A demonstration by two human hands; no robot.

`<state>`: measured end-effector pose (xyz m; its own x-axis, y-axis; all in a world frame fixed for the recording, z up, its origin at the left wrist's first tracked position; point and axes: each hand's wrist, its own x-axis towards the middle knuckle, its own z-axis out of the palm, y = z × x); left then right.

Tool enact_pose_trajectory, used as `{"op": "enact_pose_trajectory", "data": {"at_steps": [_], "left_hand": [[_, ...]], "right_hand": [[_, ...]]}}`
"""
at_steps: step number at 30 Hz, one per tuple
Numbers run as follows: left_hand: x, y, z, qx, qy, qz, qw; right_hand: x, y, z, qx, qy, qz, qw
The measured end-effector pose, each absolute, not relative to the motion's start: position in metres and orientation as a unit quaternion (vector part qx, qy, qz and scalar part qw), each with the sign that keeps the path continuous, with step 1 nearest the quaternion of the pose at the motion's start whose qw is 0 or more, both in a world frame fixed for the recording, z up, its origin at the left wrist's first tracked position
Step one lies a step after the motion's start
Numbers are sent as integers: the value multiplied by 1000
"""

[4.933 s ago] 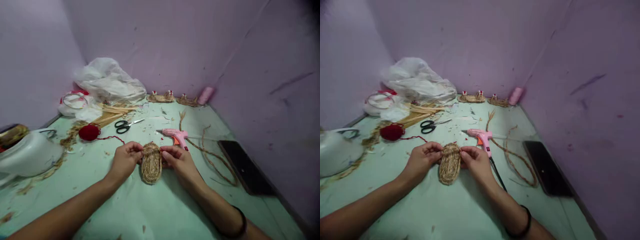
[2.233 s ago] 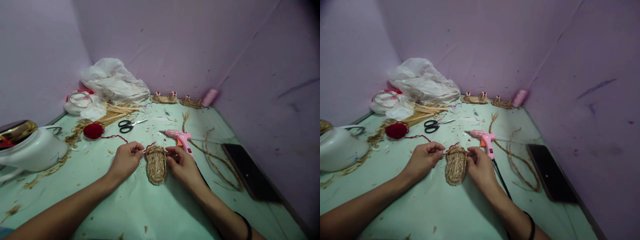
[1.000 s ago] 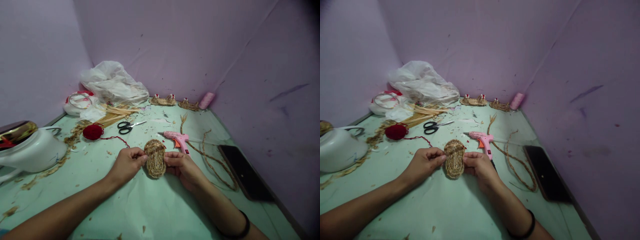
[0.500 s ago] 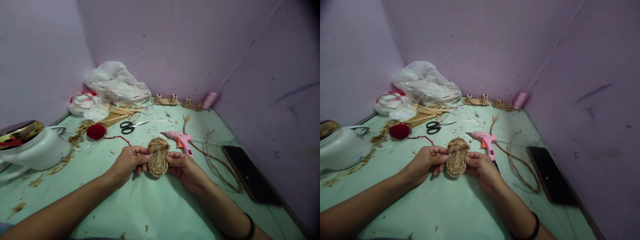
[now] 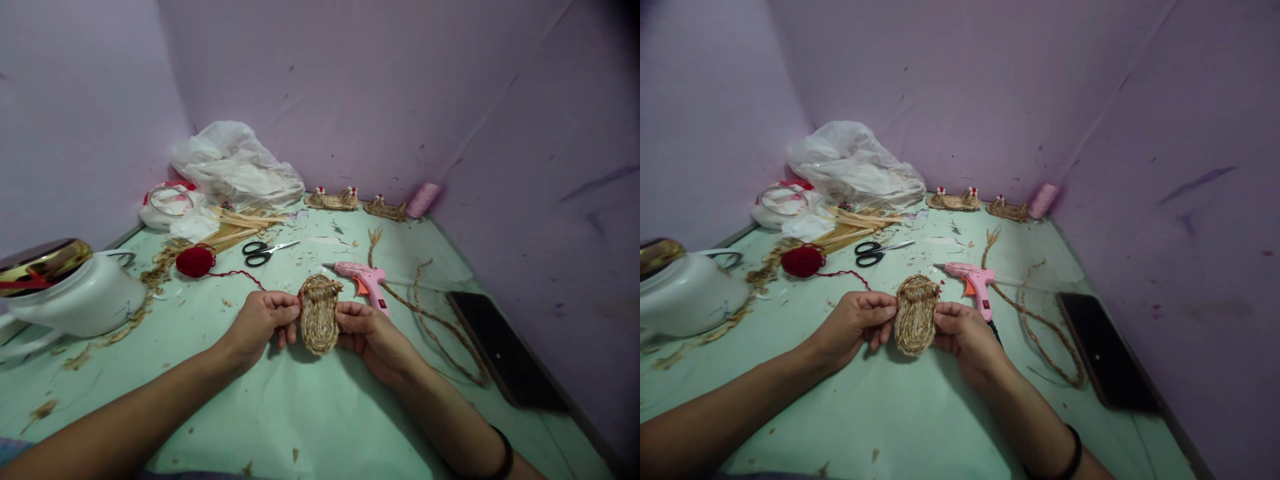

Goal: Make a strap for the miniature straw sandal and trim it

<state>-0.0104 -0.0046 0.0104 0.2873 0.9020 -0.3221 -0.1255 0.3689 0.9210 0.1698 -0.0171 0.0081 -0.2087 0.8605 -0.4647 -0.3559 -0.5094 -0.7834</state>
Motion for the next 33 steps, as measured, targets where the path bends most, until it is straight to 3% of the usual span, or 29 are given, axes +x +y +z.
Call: {"op": "enact_pose_trajectory", "data": {"at_steps": [33], "left_hand": [[-9,-3,11,429,500,357,662]], "right_hand": [[169,-19,10,-488,-280,715,415]]}}
